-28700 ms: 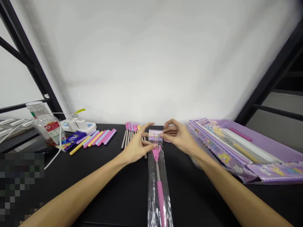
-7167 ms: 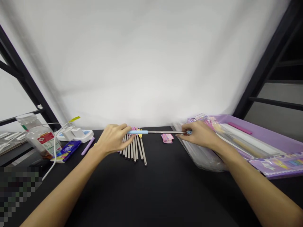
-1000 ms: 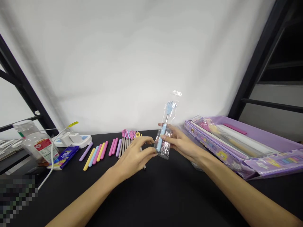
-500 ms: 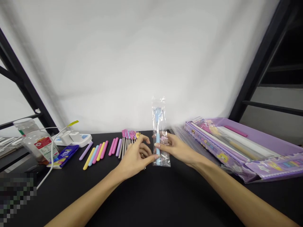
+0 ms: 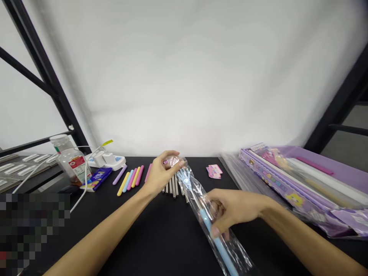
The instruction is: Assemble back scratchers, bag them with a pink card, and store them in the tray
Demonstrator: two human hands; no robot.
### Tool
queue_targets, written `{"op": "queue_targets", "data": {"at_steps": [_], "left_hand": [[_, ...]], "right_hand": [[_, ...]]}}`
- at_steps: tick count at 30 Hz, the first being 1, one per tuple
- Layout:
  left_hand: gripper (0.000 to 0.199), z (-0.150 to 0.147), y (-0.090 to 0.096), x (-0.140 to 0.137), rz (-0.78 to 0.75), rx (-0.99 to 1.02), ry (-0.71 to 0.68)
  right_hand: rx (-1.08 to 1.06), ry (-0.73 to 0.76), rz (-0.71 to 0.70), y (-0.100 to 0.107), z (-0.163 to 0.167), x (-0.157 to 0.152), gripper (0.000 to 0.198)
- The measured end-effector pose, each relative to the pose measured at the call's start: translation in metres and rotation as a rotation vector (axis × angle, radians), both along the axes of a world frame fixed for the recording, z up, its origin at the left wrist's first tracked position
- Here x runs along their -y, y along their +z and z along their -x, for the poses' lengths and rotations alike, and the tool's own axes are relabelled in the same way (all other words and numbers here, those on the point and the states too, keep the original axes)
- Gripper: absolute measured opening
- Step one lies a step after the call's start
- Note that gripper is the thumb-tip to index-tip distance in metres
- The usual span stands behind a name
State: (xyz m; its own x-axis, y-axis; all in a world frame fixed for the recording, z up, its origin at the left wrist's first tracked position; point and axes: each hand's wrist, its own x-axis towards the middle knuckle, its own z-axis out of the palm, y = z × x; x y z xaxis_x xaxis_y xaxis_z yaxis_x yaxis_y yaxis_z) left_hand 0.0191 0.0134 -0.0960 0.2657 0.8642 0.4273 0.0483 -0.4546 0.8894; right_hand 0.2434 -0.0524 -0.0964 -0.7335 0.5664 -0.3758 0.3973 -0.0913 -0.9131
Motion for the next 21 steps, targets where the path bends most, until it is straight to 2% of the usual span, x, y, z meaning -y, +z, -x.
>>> {"op": "queue_targets", "data": {"at_steps": [5,10,13,15,16,17,18,20,21], "left_hand": [[0.06,-0.006,-0.001,0.009,0.056,0.012,-0.08],[0.035,-0.01,-0.008,0.008,0.051,0.0,-0.087],[0.035,-0.01,-0.011,0.006,0.112,-0.022,-0.091],[0.04,-0.01,-0.014,0.006,0.121,-0.04,-0.108],[0.044,-0.01,-0.015,0.007,0.124,-0.054,-0.117],[0.048,-0.01,-0.016,0.008,0.131,-0.07,-0.128],[0.053,-0.01,-0.017,0.009,0.139,-0.09,-0.144],[0.058,-0.012,-0.018,0.012,0.138,-0.134,-0.19],[0.059,-0.013,-0.019,0.014,0.133,-0.152,-0.222]], "right_hand": [[0.048,0.002,-0.053,0.002,-0.008,-0.005,0.038],[0.02,0.007,-0.053,0.003,-0.003,-0.003,0.037],[0.038,0.054,-0.025,0.004,-0.001,0.0,0.036],[0.101,0.035,-0.04,0.007,-0.004,-0.002,0.037],[0.139,-0.017,-0.106,0.008,-0.008,-0.005,0.038],[0.182,-0.104,-0.233,0.009,-0.013,-0.009,0.038],[0.23,-0.219,-0.415,0.009,-0.02,-0.014,0.038],[0.343,-0.45,-0.866,0.006,-0.035,-0.028,0.036],[0.412,-0.512,-1.037,0.003,-0.042,-0.036,0.034]]}}
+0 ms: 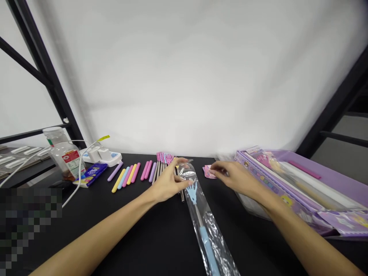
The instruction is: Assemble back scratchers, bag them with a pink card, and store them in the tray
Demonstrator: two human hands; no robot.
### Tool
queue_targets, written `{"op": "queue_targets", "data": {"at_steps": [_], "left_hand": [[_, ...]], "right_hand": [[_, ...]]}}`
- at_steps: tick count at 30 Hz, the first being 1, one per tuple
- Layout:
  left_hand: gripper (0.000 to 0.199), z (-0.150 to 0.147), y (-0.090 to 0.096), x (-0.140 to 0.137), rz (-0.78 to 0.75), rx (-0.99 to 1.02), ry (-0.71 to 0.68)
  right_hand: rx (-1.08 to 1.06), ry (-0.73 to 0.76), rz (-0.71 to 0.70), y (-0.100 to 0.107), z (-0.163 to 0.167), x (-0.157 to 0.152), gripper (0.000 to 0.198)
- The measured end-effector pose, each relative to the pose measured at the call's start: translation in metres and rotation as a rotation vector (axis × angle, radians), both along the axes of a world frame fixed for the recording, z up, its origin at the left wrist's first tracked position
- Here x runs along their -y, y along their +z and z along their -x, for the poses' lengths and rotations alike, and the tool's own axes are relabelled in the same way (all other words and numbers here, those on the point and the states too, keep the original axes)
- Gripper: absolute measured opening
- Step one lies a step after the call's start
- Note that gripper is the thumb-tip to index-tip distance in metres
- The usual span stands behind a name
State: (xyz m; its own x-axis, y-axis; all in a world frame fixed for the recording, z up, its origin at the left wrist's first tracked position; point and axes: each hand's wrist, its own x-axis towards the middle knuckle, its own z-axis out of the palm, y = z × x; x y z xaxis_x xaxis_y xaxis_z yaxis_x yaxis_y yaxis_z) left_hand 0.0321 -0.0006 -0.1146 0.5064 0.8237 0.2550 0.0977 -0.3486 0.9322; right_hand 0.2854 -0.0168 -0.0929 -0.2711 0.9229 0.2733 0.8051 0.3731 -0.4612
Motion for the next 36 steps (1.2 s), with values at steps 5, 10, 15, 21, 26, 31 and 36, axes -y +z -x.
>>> {"op": "queue_targets", "data": {"at_steps": [5,10,15,21,26,31,36], "left_hand": [[0.053,-0.007,-0.002,0.005,0.016,0.04,-0.086],[0.032,-0.01,-0.004,0.005,0.011,-0.001,-0.055],[0.039,-0.009,-0.002,0.004,-0.008,-0.023,-0.02],[0.059,-0.008,-0.005,0.003,0.023,-0.043,-0.018],[0.061,-0.009,-0.005,0.005,0.039,-0.073,-0.031],[0.062,-0.01,-0.002,0.009,0.053,-0.079,-0.046],[0.065,-0.009,-0.004,0.008,0.053,-0.082,-0.052]], "right_hand": [[0.268,-0.004,-0.005,-0.014,-0.022,-0.029,0.067],[0.309,-0.007,0.185,-0.016,-0.022,-0.038,0.083],[0.225,0.061,0.109,-0.018,-0.026,-0.042,0.063],[0.148,0.102,0.012,-0.017,-0.03,-0.044,0.057],[0.115,0.082,0.0,-0.017,-0.025,-0.04,0.06],[0.109,0.057,-0.028,-0.021,-0.022,-0.042,0.056],[0.048,0.058,0.006,-0.018,-0.025,-0.042,0.055]]}}
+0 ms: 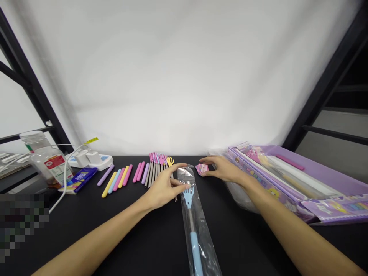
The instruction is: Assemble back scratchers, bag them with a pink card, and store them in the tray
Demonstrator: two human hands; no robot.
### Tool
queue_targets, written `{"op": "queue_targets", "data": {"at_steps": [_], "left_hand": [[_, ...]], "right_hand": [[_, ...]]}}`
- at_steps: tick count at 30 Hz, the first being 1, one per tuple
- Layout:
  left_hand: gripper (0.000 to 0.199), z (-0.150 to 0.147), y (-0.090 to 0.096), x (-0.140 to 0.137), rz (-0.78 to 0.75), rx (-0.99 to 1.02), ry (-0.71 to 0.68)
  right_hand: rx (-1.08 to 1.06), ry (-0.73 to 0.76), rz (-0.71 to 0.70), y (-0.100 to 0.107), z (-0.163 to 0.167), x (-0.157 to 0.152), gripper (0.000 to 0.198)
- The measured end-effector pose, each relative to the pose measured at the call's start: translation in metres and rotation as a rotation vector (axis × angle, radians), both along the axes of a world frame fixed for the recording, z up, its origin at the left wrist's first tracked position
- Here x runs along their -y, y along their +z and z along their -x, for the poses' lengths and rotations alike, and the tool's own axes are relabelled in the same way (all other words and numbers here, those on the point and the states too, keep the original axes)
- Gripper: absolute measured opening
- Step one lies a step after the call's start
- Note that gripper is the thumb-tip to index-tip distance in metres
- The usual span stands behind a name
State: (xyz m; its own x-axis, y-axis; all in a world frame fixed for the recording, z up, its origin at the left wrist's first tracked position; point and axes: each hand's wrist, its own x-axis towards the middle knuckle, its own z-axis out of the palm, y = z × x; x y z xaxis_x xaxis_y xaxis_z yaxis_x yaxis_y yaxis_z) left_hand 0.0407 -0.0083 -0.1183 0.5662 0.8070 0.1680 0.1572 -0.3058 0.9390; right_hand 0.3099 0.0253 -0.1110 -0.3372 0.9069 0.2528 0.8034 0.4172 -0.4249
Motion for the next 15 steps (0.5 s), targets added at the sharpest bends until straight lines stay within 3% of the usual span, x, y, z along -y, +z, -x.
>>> {"op": "queue_targets", "data": {"at_steps": [5,9,15], "left_hand": [[0.067,0.0,-0.006,-0.004,-0.034,0.012,0.013],[0.07,0.0,-0.008,-0.005,-0.041,0.017,0.019],[0.072,0.0,-0.005,-0.003,-0.032,0.022,0.032]], "right_hand": [[-0.055,0.017,0.019,0.004,-0.001,0.002,0.057],[-0.077,-0.011,-0.052,0.006,-0.002,0.003,0.048],[-0.537,-0.007,0.032,0.025,0.011,0.014,0.032]]}}
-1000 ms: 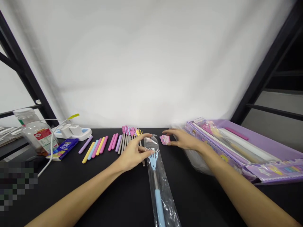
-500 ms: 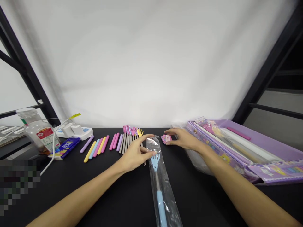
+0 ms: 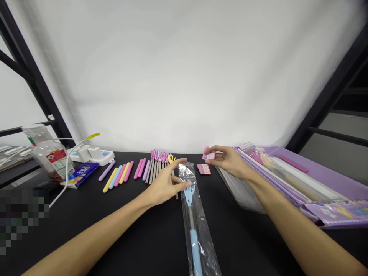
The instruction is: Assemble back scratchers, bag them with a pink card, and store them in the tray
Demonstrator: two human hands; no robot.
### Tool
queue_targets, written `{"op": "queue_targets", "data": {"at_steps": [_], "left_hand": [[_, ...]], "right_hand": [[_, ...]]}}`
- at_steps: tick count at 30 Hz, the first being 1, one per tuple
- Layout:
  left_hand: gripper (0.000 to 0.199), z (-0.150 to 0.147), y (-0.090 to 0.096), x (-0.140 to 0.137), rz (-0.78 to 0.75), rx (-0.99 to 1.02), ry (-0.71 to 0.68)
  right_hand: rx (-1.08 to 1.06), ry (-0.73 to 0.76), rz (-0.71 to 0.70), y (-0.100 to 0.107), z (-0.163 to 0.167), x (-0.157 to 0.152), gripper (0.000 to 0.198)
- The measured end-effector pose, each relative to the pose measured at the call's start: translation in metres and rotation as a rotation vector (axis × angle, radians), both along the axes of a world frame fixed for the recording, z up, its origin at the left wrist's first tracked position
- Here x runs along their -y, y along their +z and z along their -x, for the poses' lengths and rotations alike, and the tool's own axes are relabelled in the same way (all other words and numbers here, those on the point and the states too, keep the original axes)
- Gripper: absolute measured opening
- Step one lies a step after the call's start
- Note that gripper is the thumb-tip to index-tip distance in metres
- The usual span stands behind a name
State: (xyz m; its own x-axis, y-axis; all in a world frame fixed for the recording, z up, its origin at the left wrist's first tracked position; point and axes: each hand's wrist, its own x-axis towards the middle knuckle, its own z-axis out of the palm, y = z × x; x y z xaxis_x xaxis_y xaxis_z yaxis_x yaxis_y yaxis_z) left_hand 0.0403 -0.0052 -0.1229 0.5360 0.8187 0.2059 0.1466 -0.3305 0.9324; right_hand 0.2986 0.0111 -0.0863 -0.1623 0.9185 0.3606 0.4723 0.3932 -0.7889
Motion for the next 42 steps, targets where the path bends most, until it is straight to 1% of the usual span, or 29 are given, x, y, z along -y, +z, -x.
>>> {"op": "queue_targets", "data": {"at_steps": [2,4,7,8,9,11,12,15,17,19,24,27,29,31,35,40,42], "left_hand": [[0.071,0.0,0.001,0.001,-0.003,0.01,-0.003],[0.072,-0.001,0.001,0.001,-0.01,0.023,-0.014],[0.073,-0.002,0.001,0.003,-0.034,0.038,-0.033],[0.073,-0.003,0.001,0.003,-0.042,0.039,-0.039],[0.074,-0.003,0.002,0.004,-0.048,0.038,-0.044],[0.075,-0.003,0.003,0.005,-0.06,0.033,-0.049],[0.076,-0.003,0.004,0.005,-0.064,0.03,-0.053],[0.077,-0.003,0.006,0.007,-0.063,0.024,-0.07],[0.077,-0.004,0.006,0.008,-0.063,0.025,-0.08],[0.079,-0.004,0.006,0.009,-0.071,0.034,-0.087],[0.081,-0.004,0.006,0.01,-0.098,0.033,-0.098],[0.08,-0.004,0.007,0.01,-0.115,0.03,-0.109],[0.08,-0.004,0.007,0.011,-0.117,0.029,-0.112],[0.08,-0.004,0.007,0.012,-0.112,0.027,-0.101],[0.08,-0.005,0.008,0.013,-0.099,0.003,-0.075],[0.081,-0.007,0.009,0.014,-0.1,0.009,-0.033],[0.081,-0.007,0.009,0.013,-0.102,0.012,-0.016]], "right_hand": [[-0.046,0.005,-0.032,0.01,0.01,0.012,0.025],[-0.038,0.043,-0.062,0.018,0.021,0.026,0.026],[0.026,0.127,-0.06,0.023,0.036,0.043,0.044],[0.072,0.128,-0.069,0.023,0.04,0.046,0.044],[0.121,0.12,-0.089,0.022,0.043,0.048,0.037],[0.203,0.087,-0.159,0.019,0.047,0.046,0.014],[0.233,0.072,-0.199,0.017,0.047,0.044,0.007],[0.279,0.008,-0.327,0.014,0.046,0.038,0.01],[0.254,-0.024,-0.369,0.014,0.045,0.036,0.011],[0.183,-0.02,-0.326,0.013,0.044,0.035,0.014],[0.041,0.102,-0.079,0.011,0.043,0.031,0.026],[-0.051,0.15,0.034,0.011,0.041,0.029,0.029],[-0.09,0.159,0.083,0.012,0.039,0.028,0.03],[-0.094,0.144,0.093,0.013,0.039,0.027,0.028],[-0.111,0.111,0.045,0.011,0.04,0.027,0.025],[-0.197,0.146,0.0,0.007,0.045,0.027,0.032],[-0.184,0.146,0.006,0.008,0.046,0.028,0.029]]}}
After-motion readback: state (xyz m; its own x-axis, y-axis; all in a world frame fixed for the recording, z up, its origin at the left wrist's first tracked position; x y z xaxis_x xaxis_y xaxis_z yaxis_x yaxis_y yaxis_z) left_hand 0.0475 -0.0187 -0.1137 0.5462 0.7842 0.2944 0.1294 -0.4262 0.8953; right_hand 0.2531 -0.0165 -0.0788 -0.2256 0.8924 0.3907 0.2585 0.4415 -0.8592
